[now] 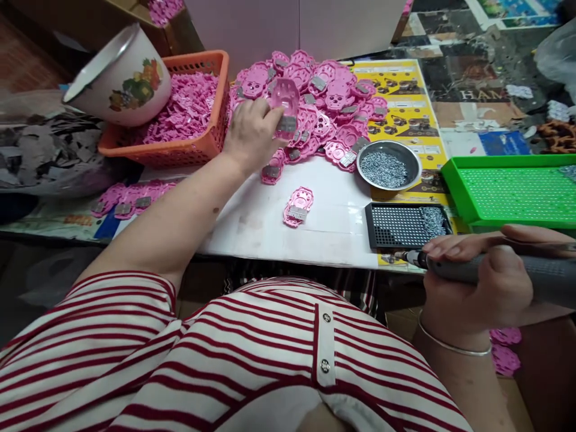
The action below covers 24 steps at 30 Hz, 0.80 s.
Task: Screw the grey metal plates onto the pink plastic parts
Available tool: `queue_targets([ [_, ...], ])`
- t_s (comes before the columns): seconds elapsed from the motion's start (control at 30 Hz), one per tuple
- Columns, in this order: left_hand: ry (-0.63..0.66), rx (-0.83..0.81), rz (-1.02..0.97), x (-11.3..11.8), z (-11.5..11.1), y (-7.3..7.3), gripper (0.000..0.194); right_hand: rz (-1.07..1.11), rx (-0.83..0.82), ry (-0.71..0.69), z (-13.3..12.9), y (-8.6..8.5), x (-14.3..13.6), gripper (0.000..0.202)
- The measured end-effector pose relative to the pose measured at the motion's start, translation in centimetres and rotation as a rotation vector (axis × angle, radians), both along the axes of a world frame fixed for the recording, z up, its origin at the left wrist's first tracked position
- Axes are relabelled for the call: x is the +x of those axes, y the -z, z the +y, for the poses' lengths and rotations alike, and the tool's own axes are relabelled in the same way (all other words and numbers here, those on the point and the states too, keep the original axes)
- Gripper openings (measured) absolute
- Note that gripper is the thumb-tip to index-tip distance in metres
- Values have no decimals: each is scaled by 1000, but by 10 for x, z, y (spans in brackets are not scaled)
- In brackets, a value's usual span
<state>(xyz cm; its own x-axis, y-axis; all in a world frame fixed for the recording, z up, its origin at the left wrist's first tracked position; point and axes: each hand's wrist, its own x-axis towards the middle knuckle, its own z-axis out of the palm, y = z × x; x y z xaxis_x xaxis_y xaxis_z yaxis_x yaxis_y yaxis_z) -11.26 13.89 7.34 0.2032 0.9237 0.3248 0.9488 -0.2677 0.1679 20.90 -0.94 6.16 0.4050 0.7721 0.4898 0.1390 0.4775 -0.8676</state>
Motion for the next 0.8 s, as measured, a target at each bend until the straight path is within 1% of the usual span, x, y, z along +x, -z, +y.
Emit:
queue_targets([
  [0.07,-19,-17,-4,-10,-2,7,79,43,105,-25,1,0,-2,35],
  [0.1,-45,-24,-7,-15,-2,11,82,66,133,-16,1,-2,-5,32],
  [0.2,-134,-52,-16,-31,5,17,83,142,109,49,0,-15,-18,17],
  [0.27,-176,-61,-52,-42,14,16,80,194,131,79,0,-21,-25,18],
  [0.33,-208,-72,-110,-49,20,12,78,220,190,83,0,-23,-27,16],
  [0.4,-197,-81,-191,-47,17,9,72,225,258,71,0,-20,-25,15],
  [0.47,-84,-90,-264,-38,2,10,58,231,267,64,-1,-18,-22,16],
  [0.53,143,-121,-285,-24,-20,16,46,235,216,82,-3,-18,-20,16],
  [0.6,357,-194,-251,-11,-44,26,45,224,181,101,-5,-20,-21,14],
  [0.63,423,-227,-229,-5,-56,31,44,222,182,109,-6,-22,-22,13],
  [0.7,497,-295,-176,5,-73,41,38,227,180,114,-6,-25,-25,13],
  [0.73,504,-322,-159,9,-79,45,37,232,179,116,-5,-25,-26,13],
  [0.8,463,-354,-156,17,-88,51,33,234,208,113,-3,-23,-27,13],
])
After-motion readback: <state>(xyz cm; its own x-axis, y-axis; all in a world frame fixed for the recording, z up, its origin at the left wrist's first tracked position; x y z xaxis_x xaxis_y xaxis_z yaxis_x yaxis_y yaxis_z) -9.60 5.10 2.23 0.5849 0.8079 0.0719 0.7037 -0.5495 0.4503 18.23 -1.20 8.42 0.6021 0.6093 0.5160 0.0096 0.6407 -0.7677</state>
